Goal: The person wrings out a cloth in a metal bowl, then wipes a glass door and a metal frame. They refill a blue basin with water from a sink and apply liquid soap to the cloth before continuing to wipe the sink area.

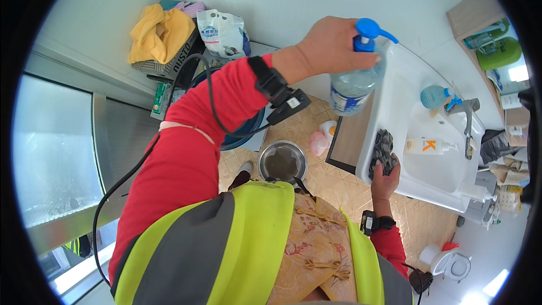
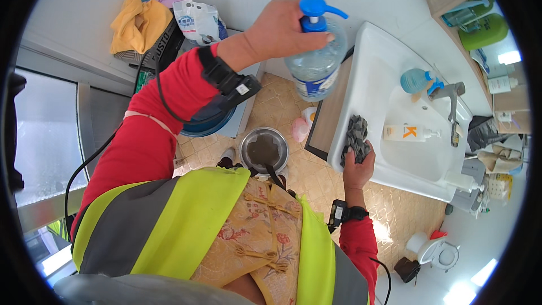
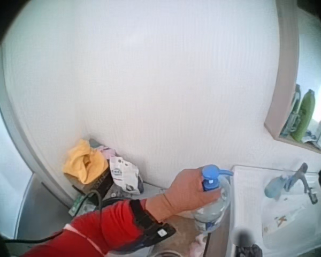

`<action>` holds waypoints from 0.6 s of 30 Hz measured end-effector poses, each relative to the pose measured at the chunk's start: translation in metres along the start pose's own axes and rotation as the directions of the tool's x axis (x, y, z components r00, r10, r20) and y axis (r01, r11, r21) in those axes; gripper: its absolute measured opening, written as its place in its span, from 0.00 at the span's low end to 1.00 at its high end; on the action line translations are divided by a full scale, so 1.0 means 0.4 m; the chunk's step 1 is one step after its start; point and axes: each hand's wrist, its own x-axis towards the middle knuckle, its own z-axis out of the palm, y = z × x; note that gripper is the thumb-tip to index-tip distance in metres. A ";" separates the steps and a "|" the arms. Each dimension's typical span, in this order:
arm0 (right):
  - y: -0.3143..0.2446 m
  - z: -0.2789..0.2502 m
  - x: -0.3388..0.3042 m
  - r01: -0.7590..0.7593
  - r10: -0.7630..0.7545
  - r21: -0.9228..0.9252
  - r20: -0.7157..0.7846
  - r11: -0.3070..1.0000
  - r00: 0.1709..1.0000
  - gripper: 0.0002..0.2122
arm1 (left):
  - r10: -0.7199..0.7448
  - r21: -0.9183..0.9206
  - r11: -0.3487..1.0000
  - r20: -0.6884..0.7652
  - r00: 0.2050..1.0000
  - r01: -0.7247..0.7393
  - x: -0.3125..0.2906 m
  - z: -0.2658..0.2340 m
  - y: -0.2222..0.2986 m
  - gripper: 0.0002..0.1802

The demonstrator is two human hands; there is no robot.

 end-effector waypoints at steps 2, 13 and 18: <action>-0.002 -0.002 0.001 0.014 -0.014 -0.075 -0.001 0.997 1.000 0.23 | -0.061 0.009 0.998 0.084 0.995 0.061 -0.032 -0.030 -0.001 0.18; 0.005 -0.013 0.010 -0.062 0.071 0.283 -0.021 0.957 0.997 0.16 | -0.040 -0.039 0.998 0.247 0.968 0.052 -0.054 -0.034 0.121 0.20; 0.000 -0.086 0.054 -0.254 0.512 0.904 0.047 0.343 0.858 0.14 | 0.063 -0.099 0.994 0.227 0.972 -0.041 0.002 0.058 0.206 0.21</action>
